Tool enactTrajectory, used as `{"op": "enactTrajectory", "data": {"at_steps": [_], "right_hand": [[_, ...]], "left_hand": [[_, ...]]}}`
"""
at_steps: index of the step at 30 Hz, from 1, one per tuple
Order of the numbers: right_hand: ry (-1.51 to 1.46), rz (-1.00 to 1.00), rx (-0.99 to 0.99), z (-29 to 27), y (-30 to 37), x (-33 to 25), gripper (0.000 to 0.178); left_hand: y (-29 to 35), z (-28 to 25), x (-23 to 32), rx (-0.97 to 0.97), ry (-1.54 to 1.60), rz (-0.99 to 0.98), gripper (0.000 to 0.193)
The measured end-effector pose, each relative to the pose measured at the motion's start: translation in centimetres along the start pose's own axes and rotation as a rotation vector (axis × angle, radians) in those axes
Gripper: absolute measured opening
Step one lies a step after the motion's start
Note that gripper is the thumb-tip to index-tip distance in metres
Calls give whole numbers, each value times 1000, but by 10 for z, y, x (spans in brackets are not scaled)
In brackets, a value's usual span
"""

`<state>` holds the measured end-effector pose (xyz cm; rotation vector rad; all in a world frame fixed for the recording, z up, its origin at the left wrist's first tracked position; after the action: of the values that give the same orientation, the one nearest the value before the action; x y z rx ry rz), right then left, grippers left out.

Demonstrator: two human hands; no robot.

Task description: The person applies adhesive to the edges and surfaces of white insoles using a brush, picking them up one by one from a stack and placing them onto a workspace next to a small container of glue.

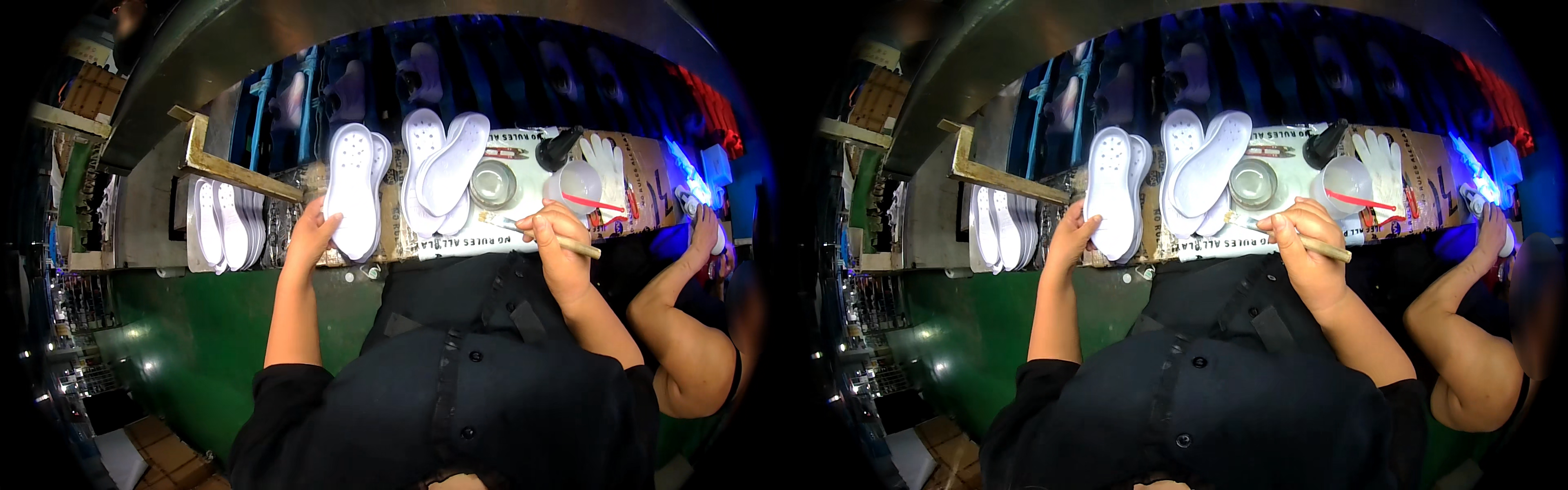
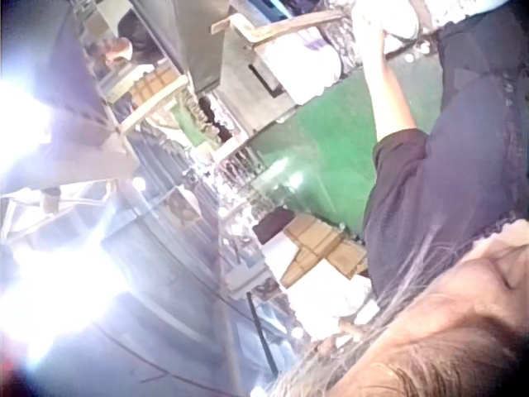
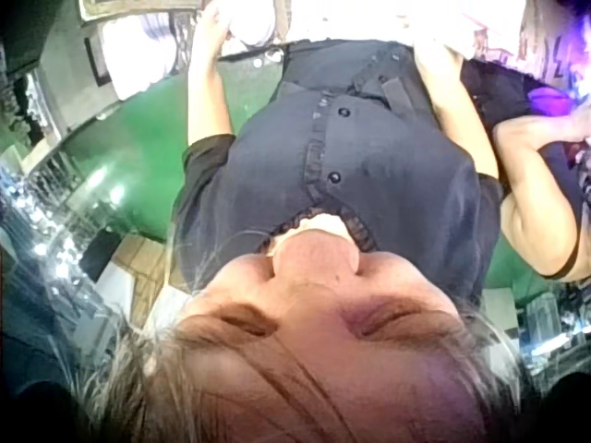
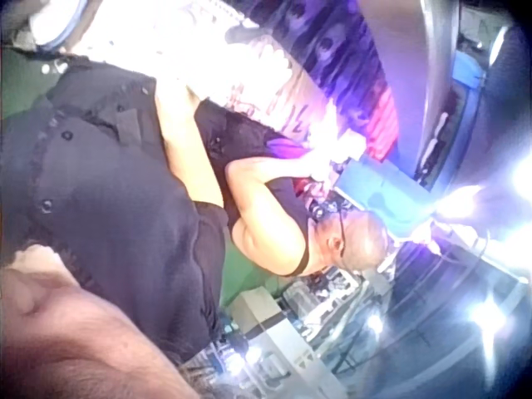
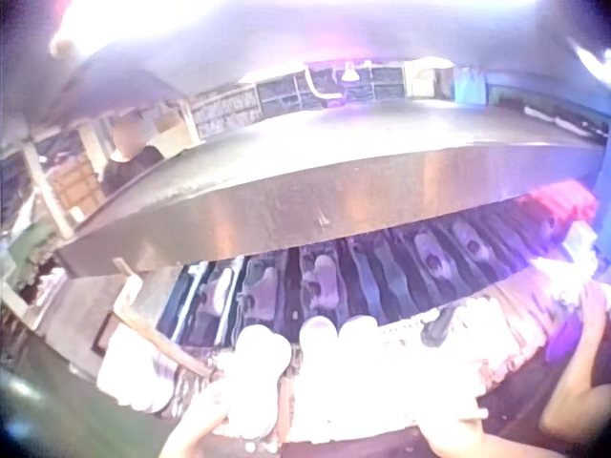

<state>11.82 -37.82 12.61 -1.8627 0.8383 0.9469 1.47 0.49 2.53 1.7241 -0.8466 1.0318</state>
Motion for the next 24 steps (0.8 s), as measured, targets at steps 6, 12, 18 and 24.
{"op": "enactTrajectory", "data": {"at_steps": [6,12,18,24], "right_hand": [[99,115,19,-5,14,17,23],[19,121,-8,3,10,16,25],[-47,153,-5,2,22,37,26],[-134,162,13,7,11,16,22]], "left_hand": [[16,5,16,476,-818,30,49],[29,6,37,378,-671,85,41],[61,18,113,53,-52,335,24],[165,76,278,-1009,369,1313,23]]}}
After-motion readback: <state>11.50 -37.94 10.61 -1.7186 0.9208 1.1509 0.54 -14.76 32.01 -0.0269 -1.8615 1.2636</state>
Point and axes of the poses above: each hand's wrist, its own y-axis away from the middle knuckle, its own z-axis out of the palm, x = y × z, the point moved 3 cm from there along -y, towards the middle knuckle, and after that the axes turned 2 degrees about -z, right-handed, at the moved point
